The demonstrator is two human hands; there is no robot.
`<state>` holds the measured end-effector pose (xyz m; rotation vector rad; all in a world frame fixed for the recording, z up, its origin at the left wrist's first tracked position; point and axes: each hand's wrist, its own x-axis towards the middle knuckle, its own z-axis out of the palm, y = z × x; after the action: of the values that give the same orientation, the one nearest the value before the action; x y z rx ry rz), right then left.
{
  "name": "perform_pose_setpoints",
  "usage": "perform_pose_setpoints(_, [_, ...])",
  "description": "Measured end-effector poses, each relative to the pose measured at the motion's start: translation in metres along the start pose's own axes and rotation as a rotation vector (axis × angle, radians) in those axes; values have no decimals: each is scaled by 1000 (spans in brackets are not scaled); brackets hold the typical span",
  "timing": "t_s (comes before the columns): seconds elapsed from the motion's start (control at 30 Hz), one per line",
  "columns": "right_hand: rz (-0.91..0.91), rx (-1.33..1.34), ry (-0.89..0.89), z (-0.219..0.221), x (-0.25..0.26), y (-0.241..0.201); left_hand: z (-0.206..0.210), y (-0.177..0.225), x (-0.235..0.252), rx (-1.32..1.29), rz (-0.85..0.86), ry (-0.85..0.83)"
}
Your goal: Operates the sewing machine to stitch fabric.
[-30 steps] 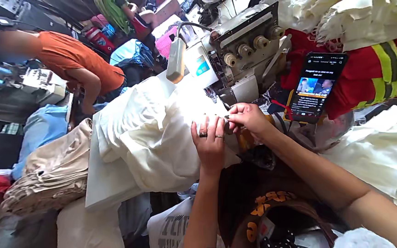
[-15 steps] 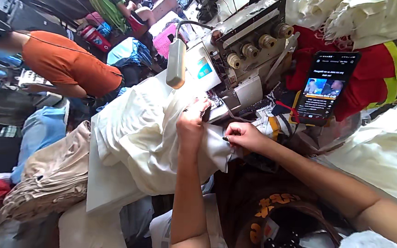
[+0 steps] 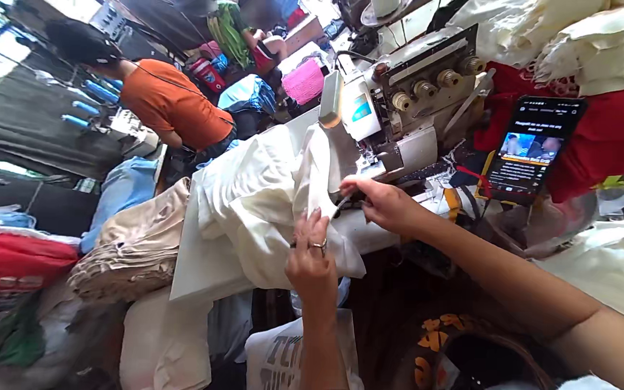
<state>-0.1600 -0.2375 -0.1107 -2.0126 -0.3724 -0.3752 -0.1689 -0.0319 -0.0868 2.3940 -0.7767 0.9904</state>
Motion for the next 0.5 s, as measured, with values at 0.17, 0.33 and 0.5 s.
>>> perform_pose_setpoints(0.17, [235, -410, 165, -18, -36, 23, 18, 7, -47, -135, -80, -216])
perform_pose_setpoints(0.33, [310, -454, 212, -21, -44, 42, -39, -40, -48, -173, -349, 82])
perform_pose_setpoints(0.5, [12, -375, 104, 15, -51, 66, -164, -132, -33, 472, -749, 356])
